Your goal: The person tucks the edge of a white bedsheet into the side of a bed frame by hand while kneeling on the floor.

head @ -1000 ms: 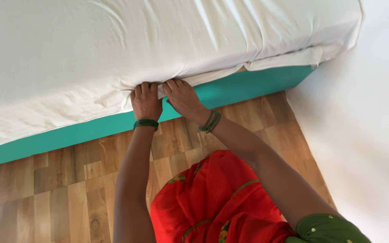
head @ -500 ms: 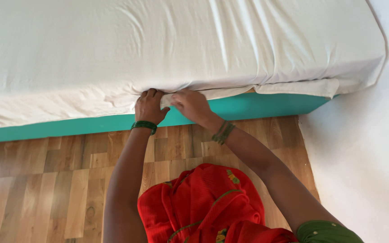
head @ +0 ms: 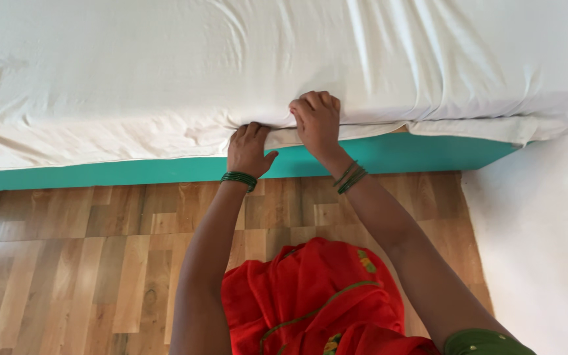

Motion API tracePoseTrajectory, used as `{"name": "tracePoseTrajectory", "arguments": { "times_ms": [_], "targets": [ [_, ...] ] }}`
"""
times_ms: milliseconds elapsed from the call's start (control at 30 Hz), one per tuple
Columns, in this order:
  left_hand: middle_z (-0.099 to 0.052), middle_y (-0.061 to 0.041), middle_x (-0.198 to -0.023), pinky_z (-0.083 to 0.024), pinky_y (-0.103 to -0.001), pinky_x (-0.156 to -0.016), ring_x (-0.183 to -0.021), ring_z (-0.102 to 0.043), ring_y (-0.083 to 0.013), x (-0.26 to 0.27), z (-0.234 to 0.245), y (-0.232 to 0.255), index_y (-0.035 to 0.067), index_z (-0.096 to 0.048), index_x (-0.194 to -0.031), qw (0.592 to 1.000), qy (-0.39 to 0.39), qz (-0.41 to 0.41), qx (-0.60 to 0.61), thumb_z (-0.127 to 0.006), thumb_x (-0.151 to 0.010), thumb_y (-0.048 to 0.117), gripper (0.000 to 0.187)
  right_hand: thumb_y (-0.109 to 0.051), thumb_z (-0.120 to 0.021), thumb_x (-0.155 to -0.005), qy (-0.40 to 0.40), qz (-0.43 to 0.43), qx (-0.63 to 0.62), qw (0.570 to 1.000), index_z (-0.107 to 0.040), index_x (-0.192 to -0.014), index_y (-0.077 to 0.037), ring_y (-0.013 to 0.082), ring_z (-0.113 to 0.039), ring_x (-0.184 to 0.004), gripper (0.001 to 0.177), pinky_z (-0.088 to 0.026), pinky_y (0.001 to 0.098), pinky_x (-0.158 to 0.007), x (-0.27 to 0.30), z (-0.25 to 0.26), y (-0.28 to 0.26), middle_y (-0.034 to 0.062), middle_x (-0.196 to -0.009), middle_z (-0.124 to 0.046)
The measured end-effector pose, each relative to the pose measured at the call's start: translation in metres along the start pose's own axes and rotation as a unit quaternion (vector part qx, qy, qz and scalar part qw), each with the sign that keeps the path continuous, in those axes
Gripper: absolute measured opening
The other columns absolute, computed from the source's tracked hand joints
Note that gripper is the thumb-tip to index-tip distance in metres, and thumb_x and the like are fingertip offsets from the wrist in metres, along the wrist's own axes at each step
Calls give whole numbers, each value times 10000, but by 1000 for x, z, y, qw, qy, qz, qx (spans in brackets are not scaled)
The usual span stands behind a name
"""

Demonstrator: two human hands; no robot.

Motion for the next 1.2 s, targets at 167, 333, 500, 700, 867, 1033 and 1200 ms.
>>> {"name": "tracePoseTrajectory", "arguments": {
  "times_ms": [167,333,500,700,867,1033,1200],
  "targets": [
    [-612,-96,-1243,-437,-467,-1040,-1176,-569,-326,6,-3,-12,106,-622,-1272,999,1,-40,30,-884,-710,260,638,-71,-715,-909,-44,96,-20,994,-704,-1054,-93,288,-597,-1129,147,-430,462,-1057,48,-17,-31,83,-1144,-659],
    [-625,-101,-1326,-424,-459,-1117,-1286,-559,-341,13,-7,-34,108,-534,-1422,993,-1,-80,92,-806,-747,102,728,-123,-720,-869,-107,71,-54,990,-649,-1193,-51,339,-583,-1177,339,-429,502,-1057,66,-49,-64,138,-1240,-620],
    [-572,-174,-1469,-355,-502,-1199,-1376,-520,-343,40,-23,-50,60,-462,-1502,984,75,-130,96,-771,-838,131,736,-162,-749,-939,-144,27,-13,989,-623,-1233,-62,308,-584,-1154,335,-443,488,-1016,51,-67,-54,95,-1230,-621],
    [-438,-121,-1571,-298,-591,-1159,-1465,-373,-350,85,-15,-115,144,-524,-1455,984,129,48,-116,-785,-881,277,644,-199,-766,-931,-142,41,13,989,-639,-1263,-98,291,-587,-1119,369,-432,479,-1017,54,-73,-53,72,-1201,-621],
    [-517,-75,-1482,-312,-565,-1179,-1441,-426,-297,75,16,-134,145,-558,-1450,986,113,74,-96,-840,-827,226,689,-177,-760,-925,-128,39,18,991,-650,-1278,-109,282,-588,-1130,376,-439,485,-1027,56,-76,-55,57,-1213,-626],
    [-621,-74,-1229,-402,-496,-1102,-1210,-561,-310,56,40,-129,117,-679,-1209,990,103,61,-79,-891,-723,195,537,-182,-759,-902,-137,53,15,989,-640,-1251,-50,322,-577,-1177,392,-432,501,-1066,59,-72,-67,129,-1247,-613],
    [-643,-56,-1100,-498,-433,-985,-1065,-614,-288,42,45,-134,132,-730,-1046,991,82,70,-83,-879,-675,129,399,-235,-786,-920,-182,118,-21,976,-622,-1268,-46,311,-572,-1228,428,-439,471,-1099,53,-94,-101,137,-1288,-592]
  ]
}}
Point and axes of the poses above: each hand's wrist, its own x-axis away from the middle knuckle, its own z-axis out of the back of the hand, y = z × x, the point moved 4 cm from there along -x, towards the middle knuckle
